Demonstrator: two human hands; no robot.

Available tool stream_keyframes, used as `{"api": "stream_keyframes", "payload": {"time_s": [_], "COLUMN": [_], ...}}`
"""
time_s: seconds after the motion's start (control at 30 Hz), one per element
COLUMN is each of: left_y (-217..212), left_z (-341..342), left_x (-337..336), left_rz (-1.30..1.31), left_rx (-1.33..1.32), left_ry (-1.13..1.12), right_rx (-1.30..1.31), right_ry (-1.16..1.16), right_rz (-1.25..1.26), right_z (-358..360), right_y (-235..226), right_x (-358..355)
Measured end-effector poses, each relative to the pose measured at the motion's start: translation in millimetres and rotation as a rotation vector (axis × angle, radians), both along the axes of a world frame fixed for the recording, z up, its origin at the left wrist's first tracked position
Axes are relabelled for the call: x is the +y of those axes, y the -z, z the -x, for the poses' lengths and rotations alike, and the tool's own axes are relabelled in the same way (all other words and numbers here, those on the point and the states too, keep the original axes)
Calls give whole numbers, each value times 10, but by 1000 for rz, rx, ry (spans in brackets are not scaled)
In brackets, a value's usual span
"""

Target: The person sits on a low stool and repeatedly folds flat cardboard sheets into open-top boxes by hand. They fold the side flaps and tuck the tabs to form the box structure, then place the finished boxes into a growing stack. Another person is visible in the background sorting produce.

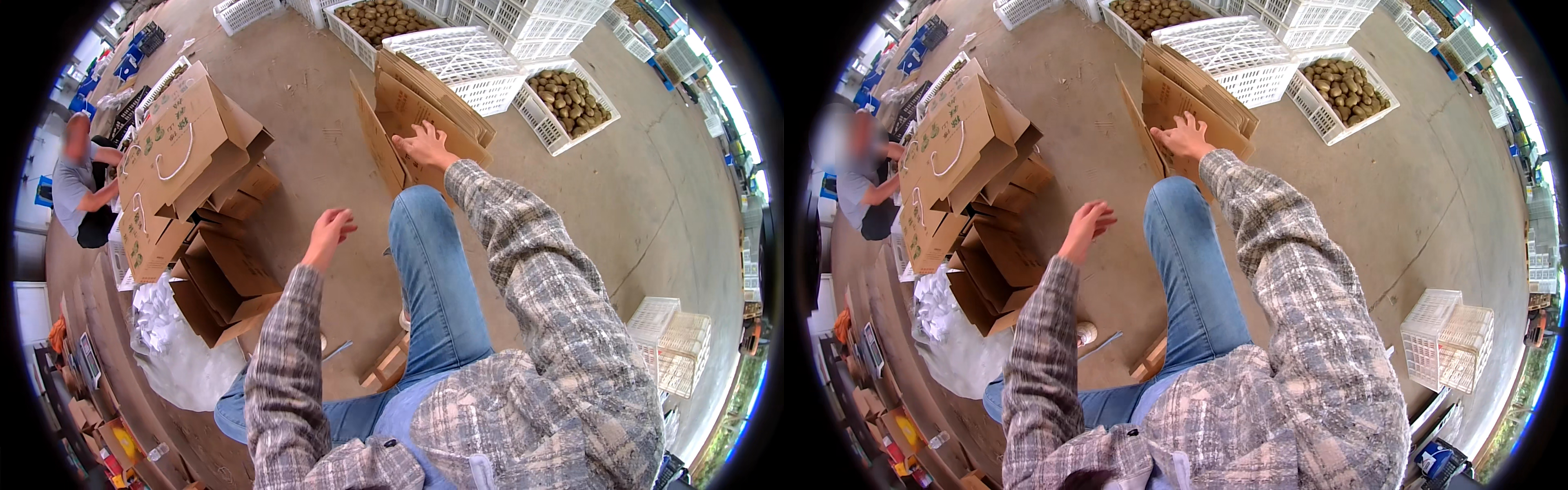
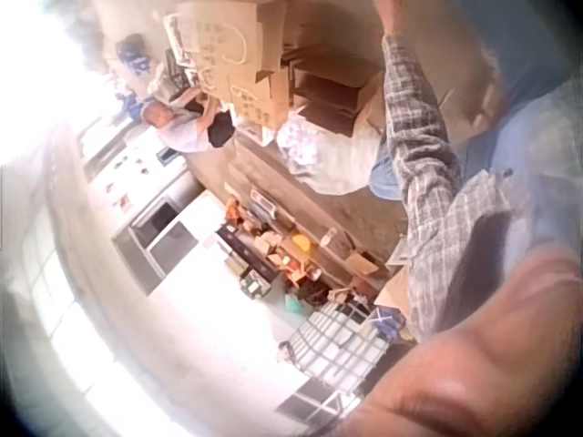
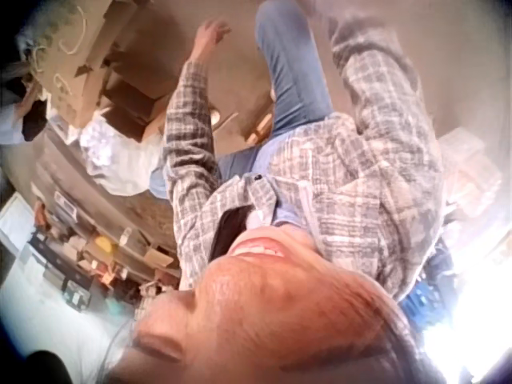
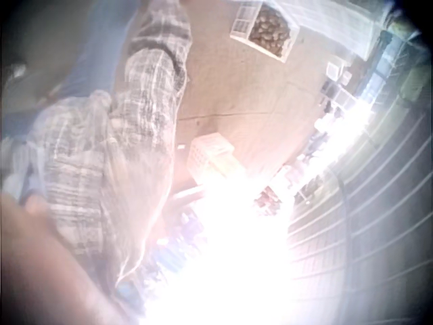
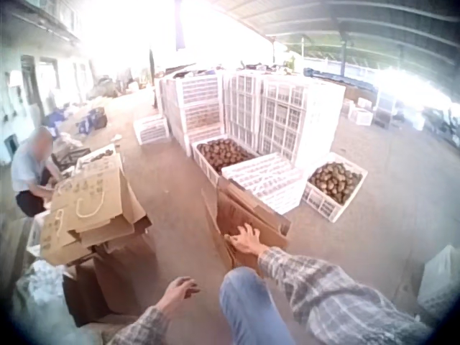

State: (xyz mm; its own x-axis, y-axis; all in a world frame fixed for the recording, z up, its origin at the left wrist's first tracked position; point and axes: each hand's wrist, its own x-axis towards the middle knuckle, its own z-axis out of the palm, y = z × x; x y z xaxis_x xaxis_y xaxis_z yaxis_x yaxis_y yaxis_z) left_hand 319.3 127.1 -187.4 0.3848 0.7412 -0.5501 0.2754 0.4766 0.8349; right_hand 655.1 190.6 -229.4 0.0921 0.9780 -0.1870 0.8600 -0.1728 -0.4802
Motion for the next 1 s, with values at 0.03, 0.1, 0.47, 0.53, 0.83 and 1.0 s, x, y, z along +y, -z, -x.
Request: {"api": "stream_keyframes", "payload": {"time_s": [0.03, 0.1, 0.47, 0.53, 0.83, 1.0], "left_y": [17, 286, 614, 522, -510, -488], "left_z": [-391, -752, -759, -194, 2361, 3071], "left_x": [145, 568, 638, 527, -983, -1442], "left_rz": [-32, -295, -474, -641, -383, -349], "left_rx": [12, 315, 486, 427, -49, -91], "left_ry": [-2, 3, -162, -133, -342, -370], "right_rx": [11, -71, -583, -657, 74, -18], "right_ry": [3, -79, -91, -66, -235, -526], "right_rz": [-20, -139, -268, -272, -714, -641], "right_z": [-57, 172, -711, -576, 547, 1332], "right_y": [-17, -297, -464, -523, -958, -1525], "right_x": [-11, 111, -420, -382, 497, 526]}}
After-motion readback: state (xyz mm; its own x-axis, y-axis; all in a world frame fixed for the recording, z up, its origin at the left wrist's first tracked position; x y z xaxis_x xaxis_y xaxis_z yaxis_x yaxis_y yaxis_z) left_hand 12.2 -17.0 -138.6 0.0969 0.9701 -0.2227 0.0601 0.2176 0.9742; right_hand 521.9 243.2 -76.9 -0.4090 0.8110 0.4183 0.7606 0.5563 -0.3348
